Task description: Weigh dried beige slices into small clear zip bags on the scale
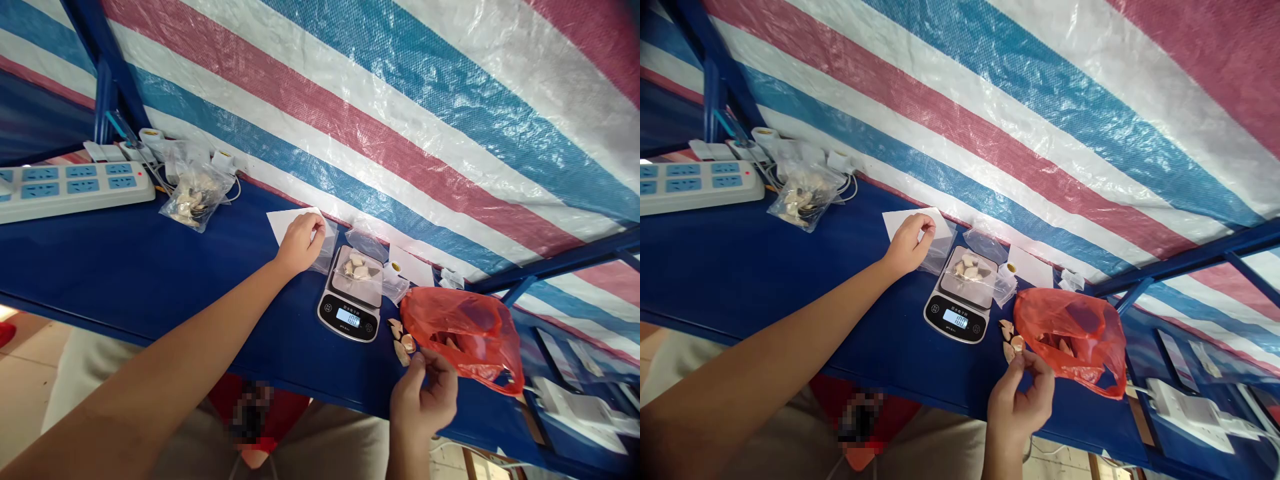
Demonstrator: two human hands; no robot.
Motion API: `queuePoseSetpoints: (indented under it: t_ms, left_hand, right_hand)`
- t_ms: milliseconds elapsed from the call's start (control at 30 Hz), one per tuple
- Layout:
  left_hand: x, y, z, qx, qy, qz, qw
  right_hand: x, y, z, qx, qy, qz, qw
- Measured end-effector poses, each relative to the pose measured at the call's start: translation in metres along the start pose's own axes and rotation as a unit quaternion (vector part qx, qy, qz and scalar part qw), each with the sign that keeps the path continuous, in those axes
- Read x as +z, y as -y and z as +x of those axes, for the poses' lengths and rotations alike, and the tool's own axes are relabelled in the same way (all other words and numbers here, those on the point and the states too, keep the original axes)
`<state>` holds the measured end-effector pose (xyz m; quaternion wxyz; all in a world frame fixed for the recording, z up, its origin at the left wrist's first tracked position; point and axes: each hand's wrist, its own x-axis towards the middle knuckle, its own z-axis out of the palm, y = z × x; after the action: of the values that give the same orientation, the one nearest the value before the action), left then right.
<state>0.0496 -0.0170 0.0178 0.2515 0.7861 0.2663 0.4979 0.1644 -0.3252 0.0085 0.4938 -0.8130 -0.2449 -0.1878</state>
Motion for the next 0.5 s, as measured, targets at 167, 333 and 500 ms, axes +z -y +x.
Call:
queuePoseSetpoints:
  t_ms: [167,333,500]
  left_hand:
    - [0.002,-0.001,0.0,0.008,0.004,-0.003,1.0]
    - [0.001,0.0,0.001,0.011,-0.002,-0.006,1.0]
    - [0.0,0.0,0.001,0.016,-0.001,-0.004,1.0]
  right_hand:
    - [-0.004,-0.018,0.022,-0.176,0.135,-0.138,0.965]
    - [0.013,-0.029,0.033,-0.229,0.227,-0.137,0.937]
    - [0.022,-0.037,0.034,-0.253,0.23,-0.143,0.929]
